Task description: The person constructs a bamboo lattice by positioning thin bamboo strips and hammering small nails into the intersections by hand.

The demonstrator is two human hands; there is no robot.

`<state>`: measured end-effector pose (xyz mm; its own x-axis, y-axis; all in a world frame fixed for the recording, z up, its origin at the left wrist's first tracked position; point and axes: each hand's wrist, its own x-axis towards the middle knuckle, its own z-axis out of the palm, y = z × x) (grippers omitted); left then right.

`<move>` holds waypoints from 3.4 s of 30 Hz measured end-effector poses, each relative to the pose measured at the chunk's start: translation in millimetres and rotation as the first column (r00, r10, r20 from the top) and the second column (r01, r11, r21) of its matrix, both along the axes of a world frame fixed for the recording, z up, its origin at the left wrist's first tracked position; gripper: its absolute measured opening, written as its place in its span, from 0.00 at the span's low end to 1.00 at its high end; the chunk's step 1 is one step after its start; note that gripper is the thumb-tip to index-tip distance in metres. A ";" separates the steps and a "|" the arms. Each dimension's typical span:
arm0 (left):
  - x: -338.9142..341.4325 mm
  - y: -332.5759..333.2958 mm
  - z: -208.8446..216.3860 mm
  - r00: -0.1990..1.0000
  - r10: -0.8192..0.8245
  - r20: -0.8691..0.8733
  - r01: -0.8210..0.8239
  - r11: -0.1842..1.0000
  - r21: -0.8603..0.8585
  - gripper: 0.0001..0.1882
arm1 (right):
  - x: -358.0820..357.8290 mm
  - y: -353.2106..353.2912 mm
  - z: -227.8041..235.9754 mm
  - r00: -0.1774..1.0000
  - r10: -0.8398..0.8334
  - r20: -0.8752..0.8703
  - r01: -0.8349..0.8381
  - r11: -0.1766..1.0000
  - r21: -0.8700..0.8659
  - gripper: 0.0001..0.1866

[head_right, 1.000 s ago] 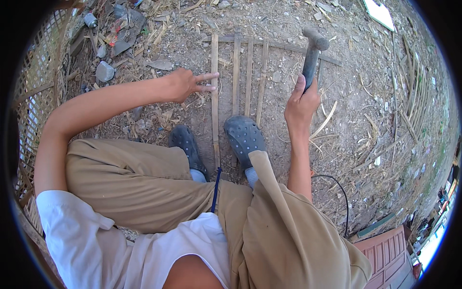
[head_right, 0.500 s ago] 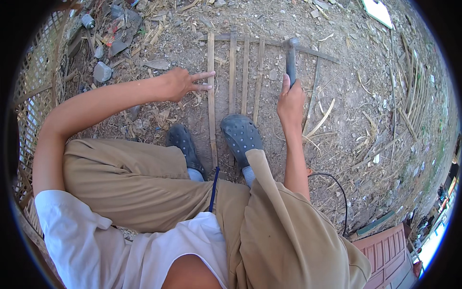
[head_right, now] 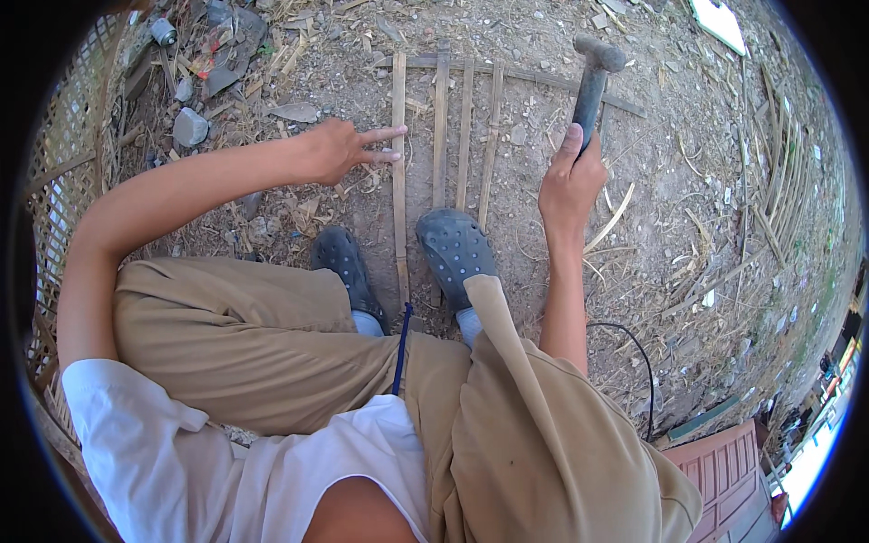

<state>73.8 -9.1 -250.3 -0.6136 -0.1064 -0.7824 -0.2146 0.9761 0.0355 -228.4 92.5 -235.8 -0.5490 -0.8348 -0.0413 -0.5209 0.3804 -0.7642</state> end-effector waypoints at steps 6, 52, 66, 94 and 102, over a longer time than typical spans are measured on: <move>-3.4 0.3 11.2 0.997 0.065 0.044 -0.066 0.998 0.023 0.45 | -4.4 -2.5 -40.4 0.969 0.166 -0.182 -0.116 0.959 0.258 0.27; -2.4 3.0 -5.1 0.991 0.111 0.074 -0.116 0.991 0.070 0.45 | 31.4 -20.6 3.0 0.973 0.190 -0.129 -0.196 0.980 -0.032 0.18; 6.4 7.3 -10.9 0.990 0.139 0.010 -0.139 0.988 0.070 0.42 | 22.3 -0.7 -26.7 0.995 0.085 -0.051 -0.083 0.996 0.045 0.21; -6.8 -2.8 2.3 0.997 0.054 -0.050 -0.052 0.998 0.039 0.45 | 1.5 8.5 -53.2 0.983 0.068 -0.168 -0.075 0.997 -0.033 0.20; -11.6 0.4 12.0 0.997 0.053 0.049 -0.054 0.998 0.018 0.46 | 8.6 -0.2 -24.5 0.996 0.084 -0.023 -0.083 0.996 0.013 0.18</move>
<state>62.1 -8.7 -238.3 -0.5683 -0.1228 -0.8136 -0.2687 0.9623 0.0425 -219.8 92.3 -260.4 -0.4783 -0.8773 -0.0391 -0.5693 0.3437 -0.7469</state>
